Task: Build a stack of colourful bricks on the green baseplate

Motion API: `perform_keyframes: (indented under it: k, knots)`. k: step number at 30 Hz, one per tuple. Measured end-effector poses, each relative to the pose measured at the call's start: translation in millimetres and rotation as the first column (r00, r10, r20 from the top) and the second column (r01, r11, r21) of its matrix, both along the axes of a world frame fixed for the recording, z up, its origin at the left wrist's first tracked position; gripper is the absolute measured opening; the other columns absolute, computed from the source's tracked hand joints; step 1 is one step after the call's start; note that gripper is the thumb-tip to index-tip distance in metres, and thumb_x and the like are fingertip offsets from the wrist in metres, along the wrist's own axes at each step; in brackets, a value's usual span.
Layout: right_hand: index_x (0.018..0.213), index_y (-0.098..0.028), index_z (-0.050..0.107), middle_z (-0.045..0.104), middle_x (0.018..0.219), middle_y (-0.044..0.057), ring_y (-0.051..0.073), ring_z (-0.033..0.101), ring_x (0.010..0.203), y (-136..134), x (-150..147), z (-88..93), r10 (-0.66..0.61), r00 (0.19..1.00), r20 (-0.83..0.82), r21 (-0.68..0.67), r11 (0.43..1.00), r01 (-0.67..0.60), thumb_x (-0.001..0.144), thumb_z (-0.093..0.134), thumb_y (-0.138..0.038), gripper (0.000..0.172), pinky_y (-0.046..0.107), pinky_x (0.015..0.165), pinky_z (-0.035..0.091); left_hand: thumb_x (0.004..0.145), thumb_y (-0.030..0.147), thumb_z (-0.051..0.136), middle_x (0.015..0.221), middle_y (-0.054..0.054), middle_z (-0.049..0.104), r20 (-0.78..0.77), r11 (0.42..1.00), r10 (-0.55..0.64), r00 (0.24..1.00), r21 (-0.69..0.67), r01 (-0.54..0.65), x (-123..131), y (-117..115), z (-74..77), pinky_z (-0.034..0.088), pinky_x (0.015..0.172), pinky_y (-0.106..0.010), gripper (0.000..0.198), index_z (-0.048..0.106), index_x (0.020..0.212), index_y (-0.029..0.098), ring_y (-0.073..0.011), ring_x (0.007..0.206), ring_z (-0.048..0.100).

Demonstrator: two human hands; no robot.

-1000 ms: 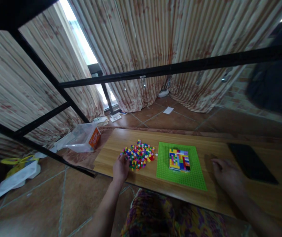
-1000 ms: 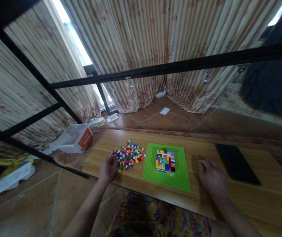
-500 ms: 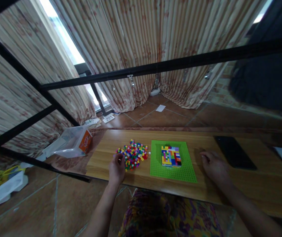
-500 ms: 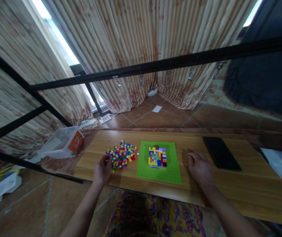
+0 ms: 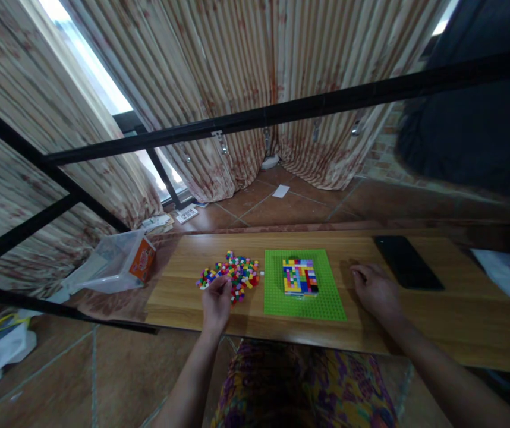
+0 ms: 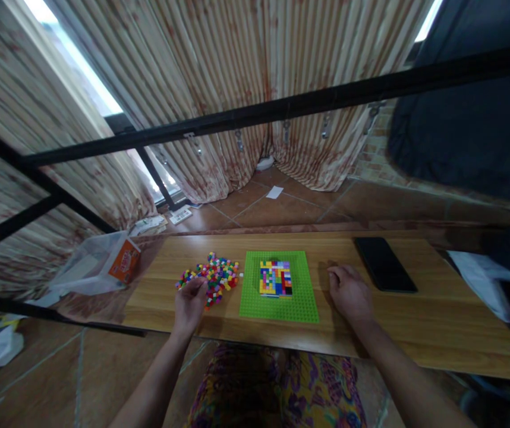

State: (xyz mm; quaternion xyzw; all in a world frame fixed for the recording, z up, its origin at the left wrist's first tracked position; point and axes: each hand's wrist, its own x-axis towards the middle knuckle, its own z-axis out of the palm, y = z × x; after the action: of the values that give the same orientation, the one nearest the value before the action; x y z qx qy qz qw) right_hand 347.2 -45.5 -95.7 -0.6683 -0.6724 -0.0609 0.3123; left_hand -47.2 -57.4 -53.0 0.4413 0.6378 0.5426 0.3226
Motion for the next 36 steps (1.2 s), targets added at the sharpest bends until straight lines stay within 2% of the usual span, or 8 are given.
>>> perform_keyframes:
  k: [5,9,12,15,20,28,31,36]
  knots:
    - [0.089,-0.021,0.067,0.067,0.090,0.009,0.022,0.063,0.082,0,-1,0.6,-0.015,1.000,-0.011,-0.013,1.000,0.015,0.089,0.042,-0.029,0.026,0.034,0.076,0.048,0.076,0.032,0.061,0.084,-0.006,0.073,-0.182,0.999,-0.028,0.983,-0.023,0.024,-1,5,1.4,0.051,0.078,-0.032,0.019,0.069,0.083,0.017,-0.0199,0.080,0.066]
    - [0.089,-0.021,0.066,0.067,0.089,0.009,0.023,0.062,0.083,-1,-2,3.2,-0.009,1.000,-0.001,-0.015,1.000,0.009,0.089,0.041,-0.029,0.026,0.034,0.078,0.048,0.080,0.030,0.056,0.084,-0.004,0.074,-0.376,0.997,-0.055,0.925,-0.063,0.034,-1,11,6.2,0.049,0.074,-0.031,0.018,0.071,0.086,0.021,-0.0204,0.079,0.066]
    - [0.088,-0.022,0.066,0.067,0.087,0.008,0.022,0.062,0.082,-1,-2,4.1,-0.010,1.000,-0.007,-0.020,1.000,0.009,0.089,0.041,-0.029,0.026,0.034,0.078,0.048,0.082,0.030,0.054,0.080,-0.004,0.073,-0.435,0.996,-0.053,0.899,-0.088,0.017,0,12,11.8,0.047,0.069,-0.029,0.020,0.071,0.087,0.021,-0.0194,0.071,0.064]
    - [0.087,-0.022,0.066,0.067,0.087,0.008,0.022,0.062,0.082,-1,-2,3.3,-0.004,1.000,-0.024,-0.020,1.000,0.004,0.089,0.041,-0.029,0.026,0.034,0.077,0.048,0.082,0.029,0.054,0.079,-0.004,0.072,-0.415,0.997,-0.044,0.909,-0.079,0.012,2,13,16.6,0.047,0.066,-0.028,0.020,0.071,0.086,0.020,-0.0174,0.064,0.062]
    - [0.089,-0.020,0.066,0.066,0.089,0.008,0.022,0.061,0.084,0,-3,1.8,-0.010,0.999,-0.033,-0.004,1.000,0.010,0.090,0.041,-0.027,0.026,0.033,0.078,0.047,0.081,0.031,0.057,0.084,-0.004,0.071,-0.430,0.993,-0.059,0.901,0.066,0.096,14,14,21.4,0.049,0.072,-0.028,0.019,0.072,0.083,0.019,-0.0180,0.077,0.064]
    - [0.087,-0.019,0.066,0.066,0.087,0.008,0.020,0.060,0.079,1,-6,4.2,-0.028,0.999,-0.036,-0.008,1.000,0.027,0.090,0.042,-0.025,0.025,0.031,0.075,0.046,0.084,0.030,0.057,0.082,-0.003,0.072,-0.318,0.907,-0.370,0.873,0.080,0.413,87,17,28.3,0.049,0.068,-0.025,0.020,0.072,0.090,0.020,-0.0144,0.072,0.064]
    - [0.088,-0.019,0.066,0.066,0.087,0.007,0.020,0.060,0.079,1,-6,3.5,-0.031,0.999,-0.045,-0.015,0.999,0.030,0.090,0.042,-0.025,0.025,0.031,0.074,0.046,0.084,0.030,0.058,0.082,-0.003,0.073,-0.264,0.905,-0.386,0.884,0.074,0.418,102,24,24.4,0.049,0.069,-0.025,0.019,0.073,0.088,0.019,-0.0143,0.073,0.065]
    - [0.087,-0.020,0.066,0.066,0.087,0.007,0.020,0.060,0.080,1,-5,4.1,-0.028,0.999,-0.044,-0.023,0.999,0.027,0.089,0.042,-0.025,0.025,0.031,0.075,0.046,0.081,0.032,0.062,0.082,-0.003,0.073,-0.102,0.935,-0.342,0.934,0.064,0.349,104,39,8.8,0.049,0.072,-0.025,0.018,0.072,0.086,0.018,-0.0153,0.076,0.065]
